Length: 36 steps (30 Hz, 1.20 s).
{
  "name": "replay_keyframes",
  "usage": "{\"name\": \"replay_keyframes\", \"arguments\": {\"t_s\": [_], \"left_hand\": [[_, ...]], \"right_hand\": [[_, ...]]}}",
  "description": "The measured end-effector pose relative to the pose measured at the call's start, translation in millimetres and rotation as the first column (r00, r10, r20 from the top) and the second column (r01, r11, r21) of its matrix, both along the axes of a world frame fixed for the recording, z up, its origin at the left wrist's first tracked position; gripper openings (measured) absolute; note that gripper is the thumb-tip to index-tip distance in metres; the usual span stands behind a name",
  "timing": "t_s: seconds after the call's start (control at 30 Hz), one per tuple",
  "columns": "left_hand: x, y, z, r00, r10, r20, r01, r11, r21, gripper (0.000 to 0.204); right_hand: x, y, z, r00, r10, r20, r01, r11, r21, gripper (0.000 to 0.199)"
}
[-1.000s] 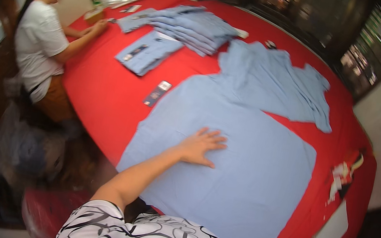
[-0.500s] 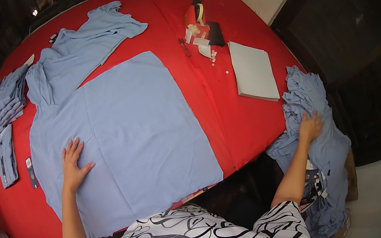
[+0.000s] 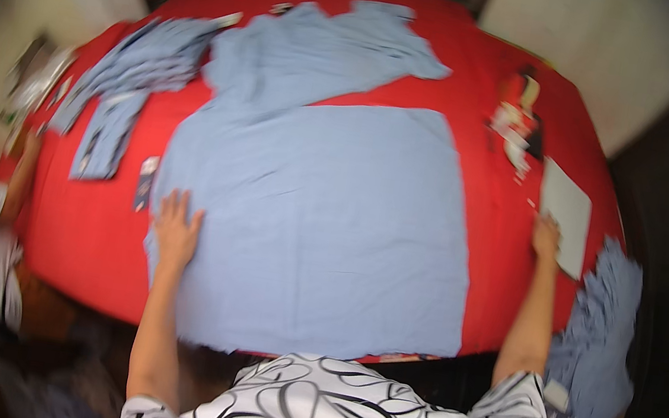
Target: The person prepares clothing for packaging by first counting and organizing several paper inserts, then smoothing out a blue shirt on a table, placing a cardboard insert inside it, and folding the sleeves and body around the insert to create a neat, square package.
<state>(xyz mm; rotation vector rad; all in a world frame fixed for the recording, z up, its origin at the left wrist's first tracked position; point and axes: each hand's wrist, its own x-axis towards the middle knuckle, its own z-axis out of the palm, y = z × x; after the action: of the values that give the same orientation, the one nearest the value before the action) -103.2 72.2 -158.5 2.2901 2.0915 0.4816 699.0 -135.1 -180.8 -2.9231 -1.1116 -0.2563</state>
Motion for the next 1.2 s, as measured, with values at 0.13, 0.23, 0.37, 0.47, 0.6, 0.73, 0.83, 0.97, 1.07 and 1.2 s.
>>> {"name": "replay_keyframes", "arguments": {"t_s": [0.13,0.23,0.37,0.47,0.6,0.73,0.83,0.97,1.07,1.2], "left_hand": [[-1.6,1.0,-2.7,0.996,-0.019,0.086,0.017,1.000,0.020,0.053],[-23.3,0.1,8.9,0.996,0.029,0.080,-0.035,0.996,0.081,0.047],[-70.2,38.4,4.9,0.981,-0.003,0.192,-0.022,0.992,0.127,0.045],[-86.2,28.1,16.9,0.953,0.062,0.297,-0.086,0.994,0.066,0.041],[-100.2,-22.8,56.1,0.933,0.235,0.273,-0.165,0.952,-0.258,0.032],[-126.3,-31.3,43.4,0.806,0.285,0.518,-0.119,0.936,-0.330,0.023],[-141.7,-25.5,32.1,0.678,0.265,0.686,-0.118,0.960,-0.255,0.017],[-145.1,-24.3,30.6,0.633,0.209,0.746,-0.075,0.975,-0.210,0.024],[-133.3,-32.1,49.1,0.733,0.207,0.649,-0.179,0.978,-0.109,0.029],[-125.0,-12.6,44.2,0.874,0.041,0.483,-0.177,0.955,0.238,0.028]], "right_hand": [[2.4,-14.8,56.7,0.974,-0.016,-0.224,0.029,0.998,0.053,0.043],[-149.1,37.8,148.8,0.887,0.428,-0.174,-0.383,0.891,0.243,0.033],[-325.6,64.9,247.0,-0.168,0.850,-0.500,-0.193,0.469,0.862,0.041],[-399.4,109.1,241.2,-0.164,0.867,-0.471,-0.169,0.446,0.879,0.041],[-467.5,182.5,149.0,-0.157,0.747,-0.646,-0.464,0.522,0.716,0.035],[-551.5,233.6,90.9,0.045,0.783,-0.620,-0.699,0.468,0.540,0.030],[-586.6,252.3,83.9,0.169,0.763,-0.624,-0.760,0.504,0.410,0.030],[-591.4,264.8,71.4,0.261,0.802,-0.538,-0.757,0.516,0.400,0.024],[-591.3,268.1,71.3,0.266,0.841,-0.470,-0.773,0.478,0.418,0.025],[-590.7,274.5,61.7,0.293,0.868,-0.402,-0.777,0.461,0.429,0.025]]}}
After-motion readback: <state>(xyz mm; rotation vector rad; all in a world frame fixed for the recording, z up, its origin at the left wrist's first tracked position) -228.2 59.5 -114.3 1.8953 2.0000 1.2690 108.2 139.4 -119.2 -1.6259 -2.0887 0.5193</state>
